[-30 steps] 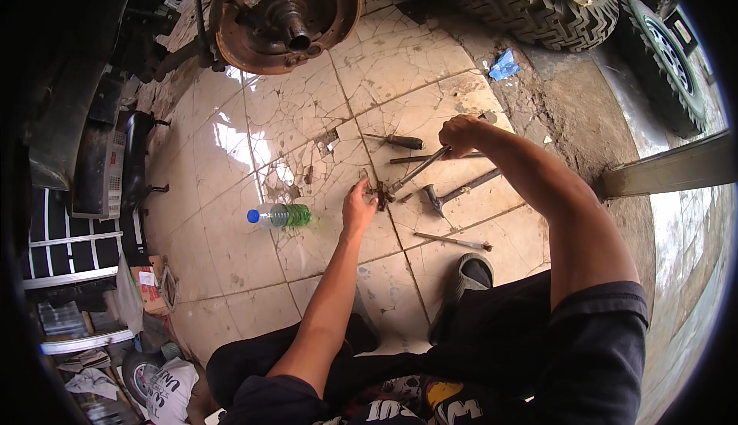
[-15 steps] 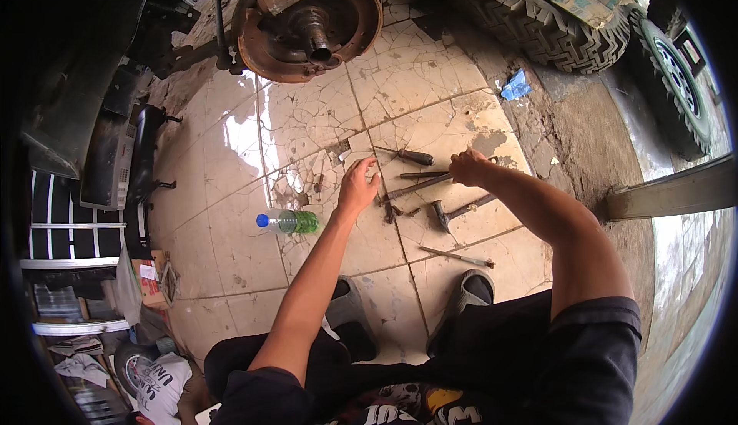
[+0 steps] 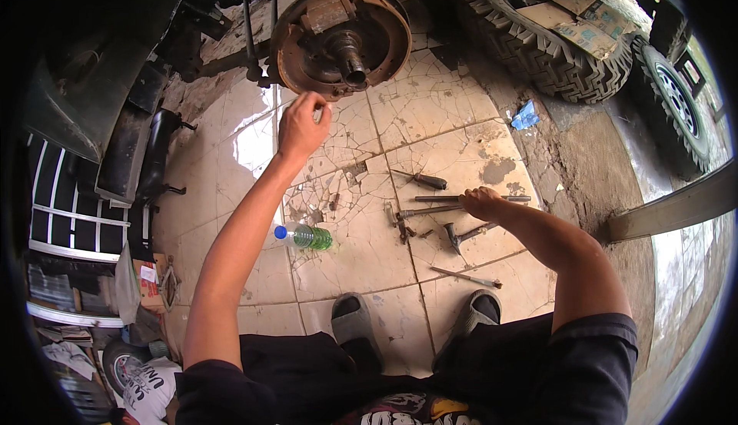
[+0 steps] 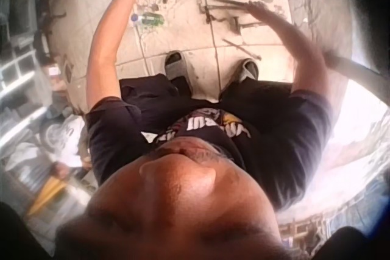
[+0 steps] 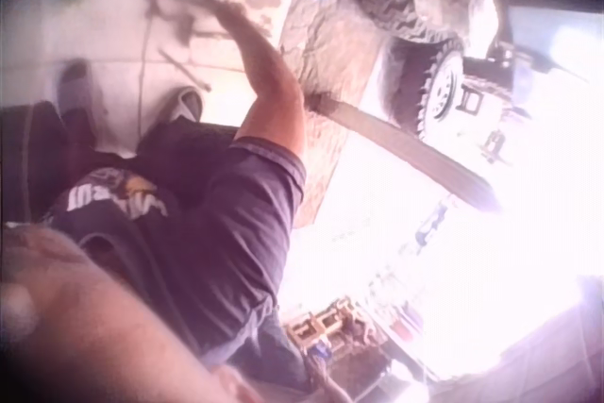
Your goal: The person removes components from a vehicle's drum brake assembly using a screwdriver, a hammer, and a T-handle wrench. They pry at the internal parts, tap the assembly with the hammer and screwdriver, and then unscrew a central component with the T-handle wrench.
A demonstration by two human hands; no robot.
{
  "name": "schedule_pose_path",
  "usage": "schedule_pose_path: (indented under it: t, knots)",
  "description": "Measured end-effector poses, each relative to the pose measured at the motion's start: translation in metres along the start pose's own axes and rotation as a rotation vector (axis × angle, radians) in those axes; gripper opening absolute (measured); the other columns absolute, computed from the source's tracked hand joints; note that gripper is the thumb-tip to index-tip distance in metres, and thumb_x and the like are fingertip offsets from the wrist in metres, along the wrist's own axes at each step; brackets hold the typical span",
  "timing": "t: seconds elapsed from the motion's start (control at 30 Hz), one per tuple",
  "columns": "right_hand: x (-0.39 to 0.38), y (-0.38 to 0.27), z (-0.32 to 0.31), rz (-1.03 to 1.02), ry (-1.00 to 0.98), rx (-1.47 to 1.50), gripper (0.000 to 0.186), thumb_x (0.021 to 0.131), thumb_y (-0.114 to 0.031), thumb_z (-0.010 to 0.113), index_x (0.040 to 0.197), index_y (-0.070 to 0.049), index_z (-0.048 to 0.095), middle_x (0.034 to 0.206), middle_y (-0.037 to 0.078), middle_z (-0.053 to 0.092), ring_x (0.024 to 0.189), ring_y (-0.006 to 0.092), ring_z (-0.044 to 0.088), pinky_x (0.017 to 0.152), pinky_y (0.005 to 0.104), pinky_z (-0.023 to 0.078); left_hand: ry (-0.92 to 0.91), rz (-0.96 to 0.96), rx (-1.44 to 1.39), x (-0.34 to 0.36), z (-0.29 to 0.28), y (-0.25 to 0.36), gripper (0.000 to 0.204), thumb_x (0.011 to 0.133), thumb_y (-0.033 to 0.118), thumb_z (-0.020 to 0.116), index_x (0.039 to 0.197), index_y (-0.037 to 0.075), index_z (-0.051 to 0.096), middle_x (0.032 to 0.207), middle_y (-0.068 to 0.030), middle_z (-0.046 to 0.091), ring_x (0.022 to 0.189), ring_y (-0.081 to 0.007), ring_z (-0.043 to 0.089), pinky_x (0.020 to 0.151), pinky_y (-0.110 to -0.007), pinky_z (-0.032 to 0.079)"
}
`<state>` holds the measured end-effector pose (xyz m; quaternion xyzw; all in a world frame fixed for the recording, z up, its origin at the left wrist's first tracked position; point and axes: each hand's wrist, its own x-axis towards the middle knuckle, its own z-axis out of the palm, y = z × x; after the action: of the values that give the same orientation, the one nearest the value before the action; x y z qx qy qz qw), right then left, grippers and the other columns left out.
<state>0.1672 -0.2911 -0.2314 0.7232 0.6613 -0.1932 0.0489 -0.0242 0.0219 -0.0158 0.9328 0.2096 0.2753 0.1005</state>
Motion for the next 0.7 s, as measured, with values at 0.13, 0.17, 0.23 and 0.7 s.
schedule_pose_path:
  t: [0.13, 0.17, 0.23, 0.7]
  knots:
    - [0.008, -0.01, 0.007, -0.071, 0.033, -0.142, 0.017, 0.086, -0.011, 0.047, 0.094, -0.003, 0.06, 0.092, 0.015, 0.065, 0.082, 0.0278, 0.067, 0.07, 0.039, 0.054, 0.368, -0.189, -0.056, 0.018, -0.018, -0.04, 0.027, 0.08, 0.019, 0.069, 0.089, 0.003, 0.05, 0.082, -0.0076, 0.053, 0.074, -0.0211, 0.052, 0.071, -0.035, 0.044]
    - [0.009, -0.01, 0.01, -0.061, 0.034, -0.165, 0.017, 0.086, -0.011, 0.047, 0.094, -0.003, 0.06, 0.093, 0.015, 0.065, 0.082, 0.028, 0.067, 0.07, 0.0387, 0.055, 0.39, -0.163, -0.074, 0.019, -0.016, -0.042, 0.028, 0.08, 0.019, 0.069, 0.088, 0.003, 0.048, 0.081, -0.008, 0.051, 0.074, -0.0227, 0.051, 0.07, -0.037, 0.044]
    - [0.013, -0.009, 0.013, -0.036, -0.013, -0.182, 0.018, 0.085, -0.01, 0.048, 0.095, -0.003, 0.061, 0.092, 0.015, 0.065, 0.084, 0.0283, 0.067, 0.07, 0.0392, 0.054, 0.432, -0.114, -0.115, 0.022, -0.01, -0.042, 0.03, 0.079, 0.019, 0.069, 0.087, 0.003, 0.045, 0.08, -0.009, 0.049, 0.075, -0.0258, 0.05, 0.069, -0.04, 0.043]
    - [0.106, -0.016, -0.234, 0.114, 1.218, 0.285, 0.039, 0.087, -0.025, 0.059, 0.115, -0.001, 0.046, 0.106, 0.022, 0.056, 0.103, 0.0368, 0.054, 0.088, 0.0416, 0.045, 0.525, -0.058, -0.21, 0.043, -0.014, -0.061, 0.04, 0.084, 0.028, 0.067, 0.107, -0.002, 0.055, 0.092, -0.0161, 0.058, 0.087, -0.0318, 0.058, 0.079, -0.04, 0.046]
